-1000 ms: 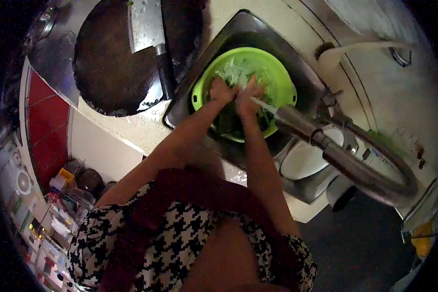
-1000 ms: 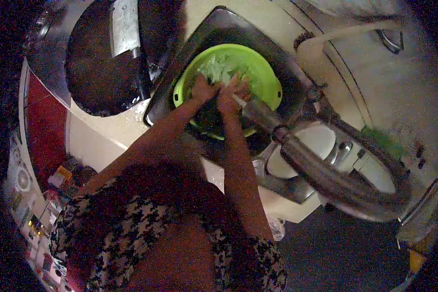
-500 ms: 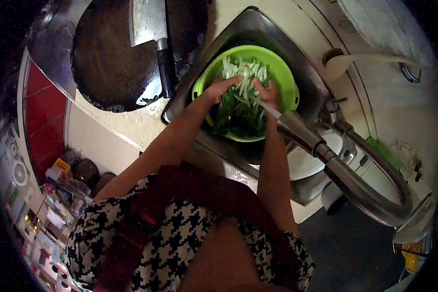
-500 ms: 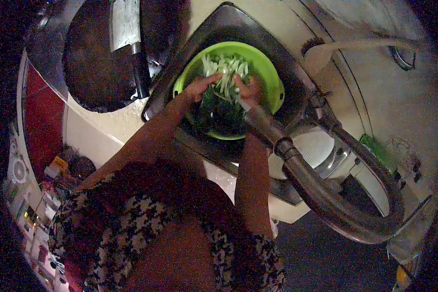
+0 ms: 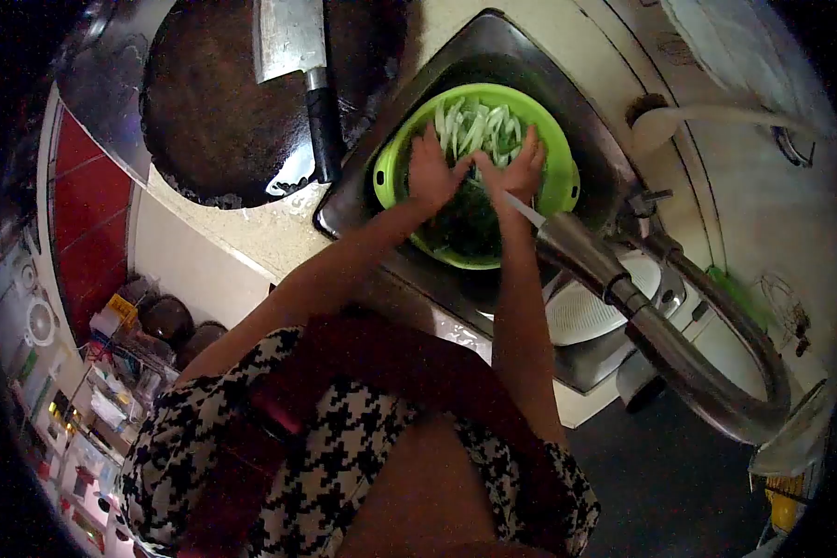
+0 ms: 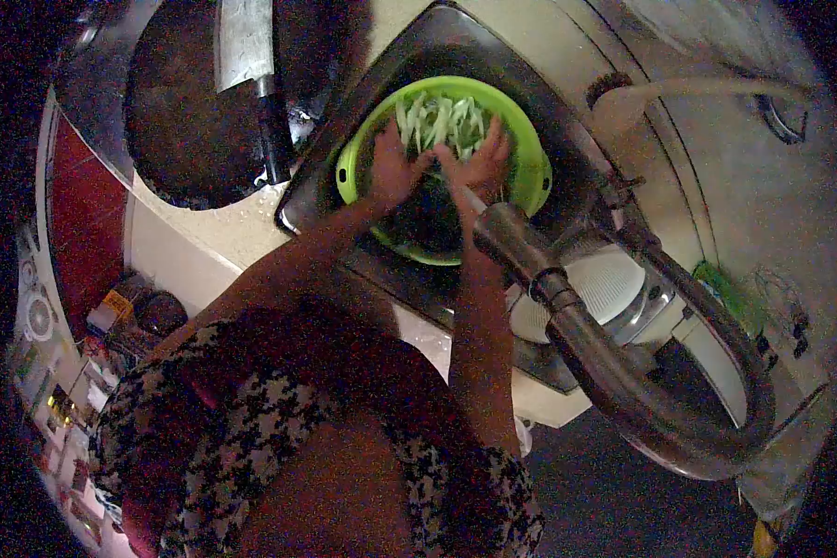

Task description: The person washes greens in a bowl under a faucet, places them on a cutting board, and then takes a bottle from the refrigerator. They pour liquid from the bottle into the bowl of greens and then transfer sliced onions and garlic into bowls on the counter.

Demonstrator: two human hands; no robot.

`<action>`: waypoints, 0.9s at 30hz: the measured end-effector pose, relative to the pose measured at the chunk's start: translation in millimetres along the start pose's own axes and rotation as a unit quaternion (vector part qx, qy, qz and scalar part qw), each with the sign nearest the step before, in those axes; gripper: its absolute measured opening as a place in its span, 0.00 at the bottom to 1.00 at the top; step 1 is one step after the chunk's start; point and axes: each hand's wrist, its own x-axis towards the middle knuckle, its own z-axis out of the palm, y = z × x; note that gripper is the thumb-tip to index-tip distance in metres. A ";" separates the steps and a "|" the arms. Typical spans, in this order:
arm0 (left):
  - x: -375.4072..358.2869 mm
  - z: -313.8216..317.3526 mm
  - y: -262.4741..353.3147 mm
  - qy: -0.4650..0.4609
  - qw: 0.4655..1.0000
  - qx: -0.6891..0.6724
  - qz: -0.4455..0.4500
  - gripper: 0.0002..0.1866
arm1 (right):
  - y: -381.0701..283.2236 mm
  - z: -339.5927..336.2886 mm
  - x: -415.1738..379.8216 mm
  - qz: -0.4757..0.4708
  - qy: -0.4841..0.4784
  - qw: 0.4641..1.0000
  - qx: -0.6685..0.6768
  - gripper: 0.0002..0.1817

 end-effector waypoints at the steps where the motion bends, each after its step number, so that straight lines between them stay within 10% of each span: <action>1: -7.4 2.1 4.7 0.023 0.998 0.064 0.013 0.45 | -2.6 -2.3 -3.8 -0.036 0.040 0.997 -0.059 0.42; 16: 10.4 7.7 -8.2 -0.185 0.971 0.153 -0.004 0.48 | 40.9 52.7 -44.1 0.062 -0.020 0.971 -0.231 0.45; 19: 6.7 9.9 -22.3 -0.068 0.995 0.071 0.025 0.49 | 4.0 -7.3 -14.7 0.142 -0.130 0.981 -0.037 0.48; 22: -16.3 7.1 -2.8 0.031 0.991 0.054 -0.120 0.48 | 37.9 5.0 -31.0 0.128 -0.021 0.991 0.012 0.53; 27: 1.3 -28.8 22.1 -0.203 0.849 -0.354 -0.337 0.43 | 41.1 9.9 -19.5 0.239 -0.238 0.908 0.249 0.45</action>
